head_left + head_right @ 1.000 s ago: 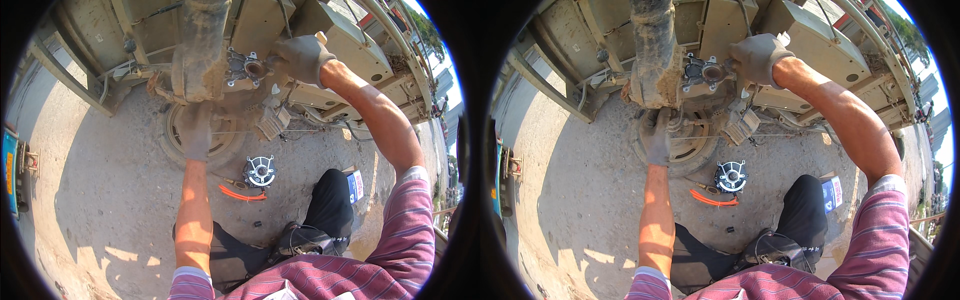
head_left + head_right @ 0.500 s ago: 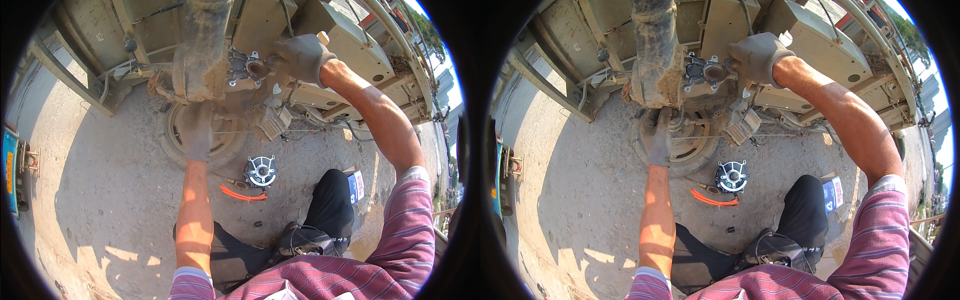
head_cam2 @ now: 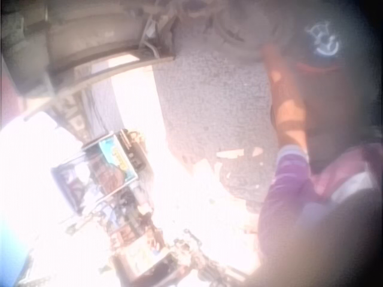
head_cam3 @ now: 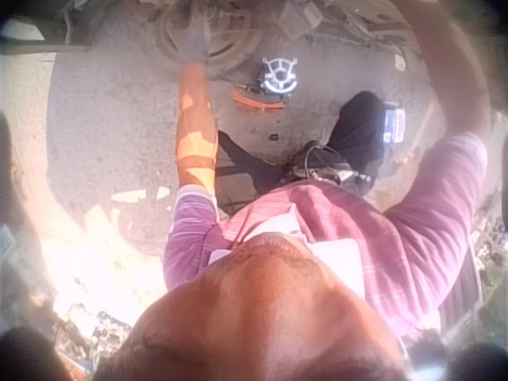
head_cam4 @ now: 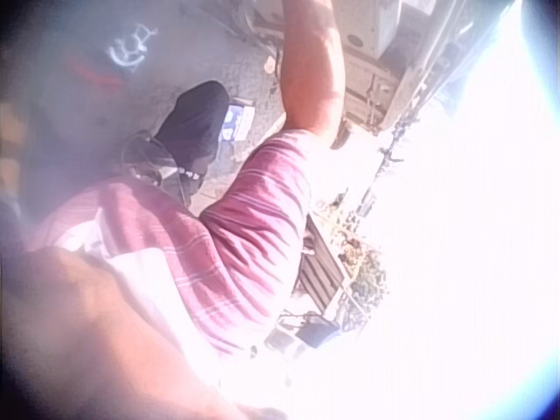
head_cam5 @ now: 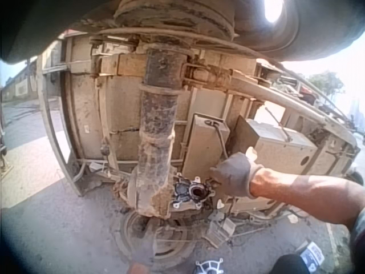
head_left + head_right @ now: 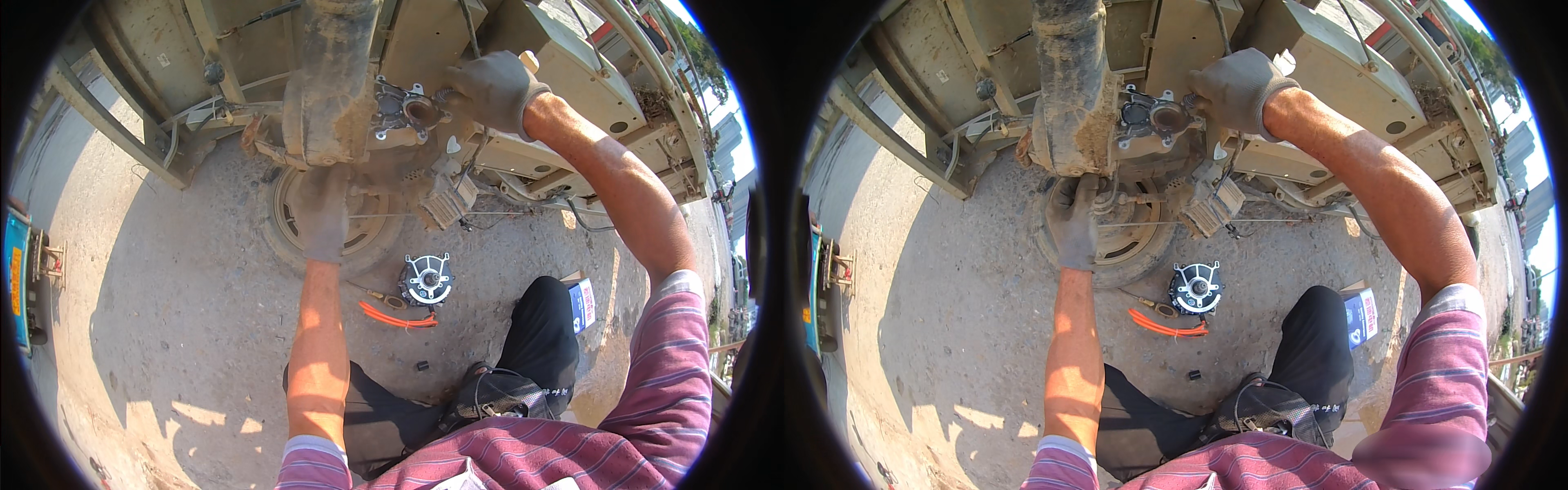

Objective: The person removes a component from the motorcycle's engine area, then cleans and prepares a new stator assembly on the ground before lifting it to install it back onto the motorcycle.

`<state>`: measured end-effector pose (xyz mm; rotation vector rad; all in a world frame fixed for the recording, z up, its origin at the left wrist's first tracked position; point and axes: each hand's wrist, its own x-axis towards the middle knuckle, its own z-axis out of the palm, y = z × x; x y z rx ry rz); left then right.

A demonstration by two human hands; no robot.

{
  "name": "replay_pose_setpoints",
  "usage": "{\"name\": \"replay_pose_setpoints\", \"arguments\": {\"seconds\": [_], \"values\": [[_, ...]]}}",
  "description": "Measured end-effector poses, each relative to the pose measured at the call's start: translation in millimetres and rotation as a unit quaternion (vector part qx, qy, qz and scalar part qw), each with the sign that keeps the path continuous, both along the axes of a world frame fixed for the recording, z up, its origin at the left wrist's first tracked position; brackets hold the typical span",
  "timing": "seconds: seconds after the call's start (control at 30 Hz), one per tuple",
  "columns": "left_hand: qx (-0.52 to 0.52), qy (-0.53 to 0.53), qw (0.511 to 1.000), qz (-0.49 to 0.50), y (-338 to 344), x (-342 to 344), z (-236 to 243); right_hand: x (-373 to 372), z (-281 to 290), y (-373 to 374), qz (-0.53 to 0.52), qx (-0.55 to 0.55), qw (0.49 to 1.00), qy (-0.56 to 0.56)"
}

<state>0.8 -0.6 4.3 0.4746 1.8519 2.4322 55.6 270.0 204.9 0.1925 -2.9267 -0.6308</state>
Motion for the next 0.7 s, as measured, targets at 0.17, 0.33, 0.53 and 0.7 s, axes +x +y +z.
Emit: {"name": "replay_pose_setpoints", "arguments": {"seconds": [0.17,0.33,0.53,0.7], "values": [[0.006,-0.001,1.000,0.001,1.1,-0.2,-3.0,-0.7,-1.0,9.1,0.045,-0.005,0.999,0.011],[-0.014,0.017,1.000,0.008,1.2,-3.6,-5.7,-1.1,1.8,11.5,0.050,0.007,0.999,-0.008],[-0.014,0.020,1.000,0.008,0.3,-1.6,-4.4,-0.5,4.5,11.5,0.073,0.035,0.997,-0.014],[-0.019,0.022,0.999,0.015,1.2,-3.0,-5.5,2.0,8.5,6.7,0.069,0.043,0.996,-0.023]]}}
